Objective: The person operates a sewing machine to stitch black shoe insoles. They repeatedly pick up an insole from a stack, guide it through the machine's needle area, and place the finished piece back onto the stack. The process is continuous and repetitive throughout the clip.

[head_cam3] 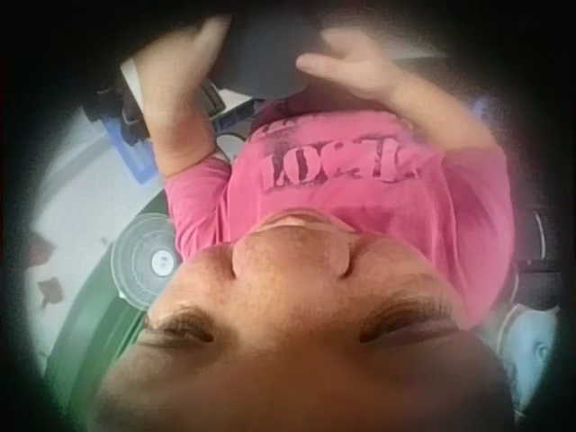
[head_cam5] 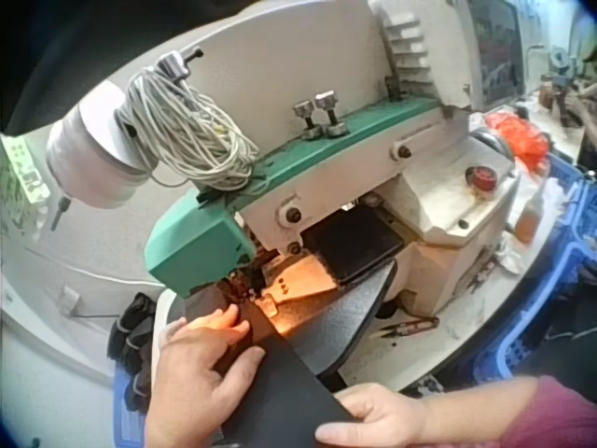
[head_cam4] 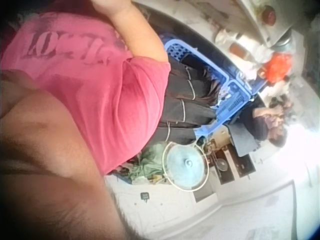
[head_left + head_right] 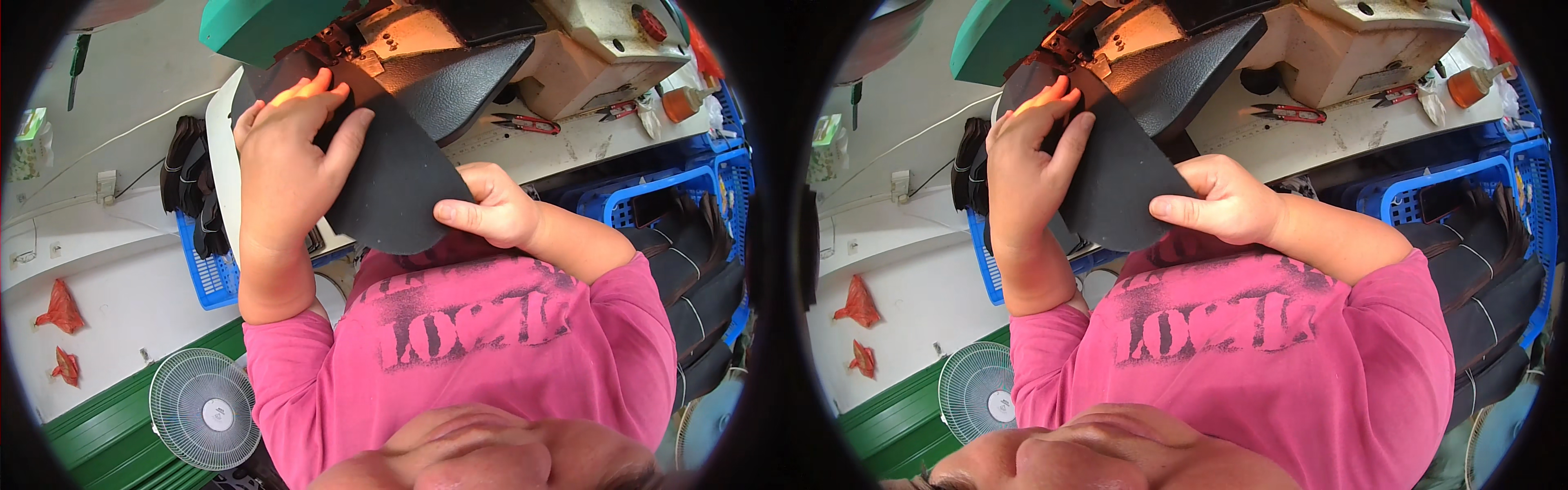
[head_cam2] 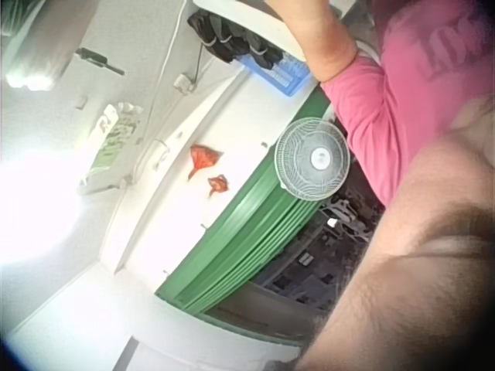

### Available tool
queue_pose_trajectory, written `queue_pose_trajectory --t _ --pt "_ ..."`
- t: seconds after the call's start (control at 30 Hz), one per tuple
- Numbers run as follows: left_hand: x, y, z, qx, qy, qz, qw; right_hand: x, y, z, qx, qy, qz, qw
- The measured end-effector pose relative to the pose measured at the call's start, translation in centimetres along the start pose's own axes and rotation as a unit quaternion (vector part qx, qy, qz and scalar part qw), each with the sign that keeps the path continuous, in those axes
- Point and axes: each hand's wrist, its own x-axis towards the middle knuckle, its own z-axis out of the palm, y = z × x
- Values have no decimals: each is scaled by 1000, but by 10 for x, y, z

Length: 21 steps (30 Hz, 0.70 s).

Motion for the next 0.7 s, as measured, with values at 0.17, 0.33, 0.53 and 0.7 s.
queue_pose_trajectory --t 0.17,0.33,0.53,0.7 --pt "-9 10 -12 35 -54 27 998 13 -1 6 117 12 43 992" --pt "-3 -3 -9 -39 -80 0 996 18 2 1 68 -4 46 997" --pt "11 -31 -5 -57 -85 12 995 16 0 2 66 5 58 996" --pt "33 -52 -6 -95 -125 -26 987 13 4 0 63 15 69 996"
